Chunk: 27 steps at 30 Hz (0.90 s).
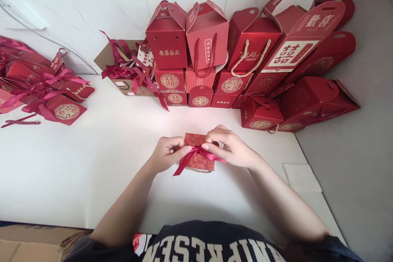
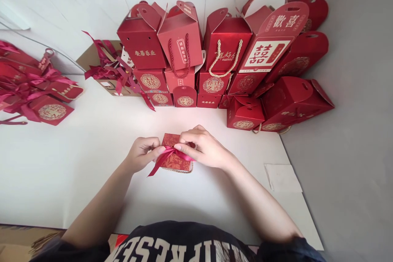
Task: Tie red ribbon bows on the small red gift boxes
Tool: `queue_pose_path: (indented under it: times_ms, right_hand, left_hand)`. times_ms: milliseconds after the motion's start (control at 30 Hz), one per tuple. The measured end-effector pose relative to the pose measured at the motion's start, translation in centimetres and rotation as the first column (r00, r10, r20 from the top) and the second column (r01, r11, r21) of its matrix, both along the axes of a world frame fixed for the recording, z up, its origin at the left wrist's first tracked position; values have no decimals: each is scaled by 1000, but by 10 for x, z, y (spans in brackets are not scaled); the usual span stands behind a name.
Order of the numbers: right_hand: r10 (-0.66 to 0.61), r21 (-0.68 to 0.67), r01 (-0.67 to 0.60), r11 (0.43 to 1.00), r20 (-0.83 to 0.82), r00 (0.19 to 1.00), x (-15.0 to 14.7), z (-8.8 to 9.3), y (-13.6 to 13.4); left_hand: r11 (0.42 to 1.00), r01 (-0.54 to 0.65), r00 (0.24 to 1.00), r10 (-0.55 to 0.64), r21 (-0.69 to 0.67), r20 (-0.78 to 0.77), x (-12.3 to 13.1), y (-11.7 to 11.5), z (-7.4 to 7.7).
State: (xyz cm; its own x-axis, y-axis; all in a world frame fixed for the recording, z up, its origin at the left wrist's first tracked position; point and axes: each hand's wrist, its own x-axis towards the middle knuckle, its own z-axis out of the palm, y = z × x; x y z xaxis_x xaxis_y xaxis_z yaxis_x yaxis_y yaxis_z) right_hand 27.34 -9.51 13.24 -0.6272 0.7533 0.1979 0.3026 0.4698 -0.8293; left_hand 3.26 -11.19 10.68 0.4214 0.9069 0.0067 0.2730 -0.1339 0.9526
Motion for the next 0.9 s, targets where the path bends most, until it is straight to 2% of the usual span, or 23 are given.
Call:
queue_pose_path:
  times_ms: [133, 200, 433, 667, 900]
  right_hand:
    - [-55, -234, 27, 972, -115, 992, -2, -3, -3]
    - [-43, -272, 5, 962, -132, 990, -1, -5, -3]
    - [-8, -261, -4, 965, -46, 999, 3, -7, 0]
    - [46, -313, -90, 945, -143, 989, 7, -16, 3]
    - [74, -282, -120, 952, -169, 983, 9, -24, 6]
  left_hand:
    - [997, -55, 997, 57, 47, -48, 1, -1, -1]
    - [995, -84, 995, 87, 48, -54, 1, 0, -2]
    - [995, -101, 991, 101, 6, -85, 2, 1, -1]
    - [996, -43, 999, 42, -84, -21, 1, 2, -2]
    - [996, -21, 1000, 20, -89, -13, 0, 6, -7]
